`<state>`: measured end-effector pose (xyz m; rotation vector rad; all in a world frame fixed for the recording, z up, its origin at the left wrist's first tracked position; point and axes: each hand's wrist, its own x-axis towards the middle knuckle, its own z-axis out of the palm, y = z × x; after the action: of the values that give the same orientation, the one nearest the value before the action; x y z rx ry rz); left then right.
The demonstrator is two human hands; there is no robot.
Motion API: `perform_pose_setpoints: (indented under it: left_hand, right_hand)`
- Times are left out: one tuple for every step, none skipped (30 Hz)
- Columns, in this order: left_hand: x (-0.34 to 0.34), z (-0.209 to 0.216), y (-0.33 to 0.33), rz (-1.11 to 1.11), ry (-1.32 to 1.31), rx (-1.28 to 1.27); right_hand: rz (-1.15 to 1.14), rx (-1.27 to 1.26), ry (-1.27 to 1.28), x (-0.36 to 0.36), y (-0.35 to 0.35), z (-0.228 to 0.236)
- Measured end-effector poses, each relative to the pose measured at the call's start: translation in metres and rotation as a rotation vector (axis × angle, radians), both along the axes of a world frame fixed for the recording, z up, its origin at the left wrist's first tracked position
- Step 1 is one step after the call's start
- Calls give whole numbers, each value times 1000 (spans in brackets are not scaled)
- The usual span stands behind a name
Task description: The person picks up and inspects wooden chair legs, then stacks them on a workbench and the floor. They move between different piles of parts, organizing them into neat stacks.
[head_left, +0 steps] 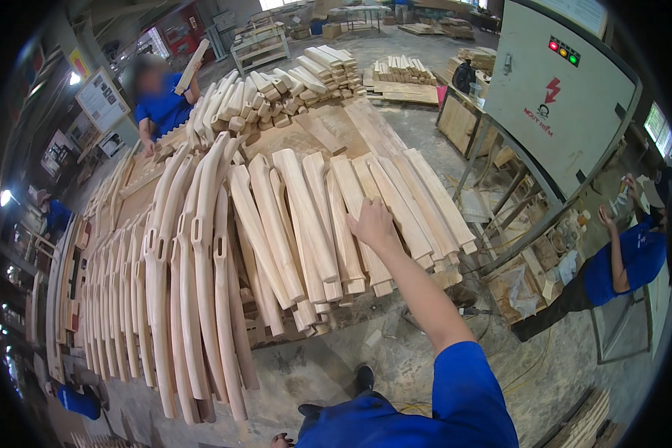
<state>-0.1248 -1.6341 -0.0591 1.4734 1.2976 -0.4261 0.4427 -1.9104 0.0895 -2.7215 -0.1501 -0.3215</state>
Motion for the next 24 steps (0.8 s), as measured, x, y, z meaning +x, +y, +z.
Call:
perform_pose_setpoints:
  left_hand:
    - [-2,0,-1,-6,1,-1]
    - [-3,-1,-2,-13,0,-5]
    - [-1,-2,-2,-27,-2,-9]
    - [-4,-2,-1,-28,2,-6]
    - [-5,-3,-1,-38,2,-4]
    - [-13,-1,-1,-26,16,1]
    - [-15,-3,-1,-33,22,0]
    - [-17,-3,1,-45,25,1]
    - [-19,-3,1,-51,30,1]
    - [-19,-3,2,-65,34,3]
    - [-21,-3,3,-79,36,7]
    - [-20,-3,5,-101,35,12]
    - [-19,-4,8,-132,33,15]
    - [-15,-6,10,-179,30,18]
    - [-2,-9,11,-272,23,4]
    - [2,-11,12,-342,31,-7]
    - [9,-15,12,-405,28,-12]
    - [4,-13,20,-429,59,4]
    - [-2,-11,28,-407,61,-59]
    - [-5,-13,31,-359,73,-132]
    - [-5,-22,28,-302,70,-211]
    - [-6,-24,26,-248,50,-253]
    - [-1,-19,27,-395,45,-164]
    - [5,-15,26,-528,27,-89]
  right_hand:
    - [14,16,-58,4,-3,1]
    - [-1,12,-39,9,-8,3]
    - [-20,8,-20,13,-13,7]
    - [-32,15,5,14,-12,15]
    - [-10,65,89,12,-18,22]
    - [32,116,189,5,-16,30]
    - [53,164,280,-2,-24,32]
    - [36,317,147,-17,-33,30]
    - [25,464,11,-38,-40,18]
    - [9,609,-135,-62,-51,5]
    - [-82,725,-135,-90,-66,-12]
    - [-178,841,-140,-124,-83,-32]
    - [-264,939,-201,-164,-101,-57]
    - [-401,1048,-110,-210,-122,-87]
    - [-584,1030,-95,-265,-156,-132]
    - [-748,1029,-26,-325,-174,-172]
    - [-920,969,195,-395,-188,-206]
    - [-1084,931,480,-465,-180,-233]
    - [-1096,737,687,-537,-180,-251]
    - [-1073,534,911,-606,-179,-265]
    - [-1022,340,1121,-668,-177,-265]
    - [-1106,336,1161,-724,-164,-261]
    - [-1186,350,1180,-772,-146,-255]
    - [-1258,348,1192,-810,-133,-248]
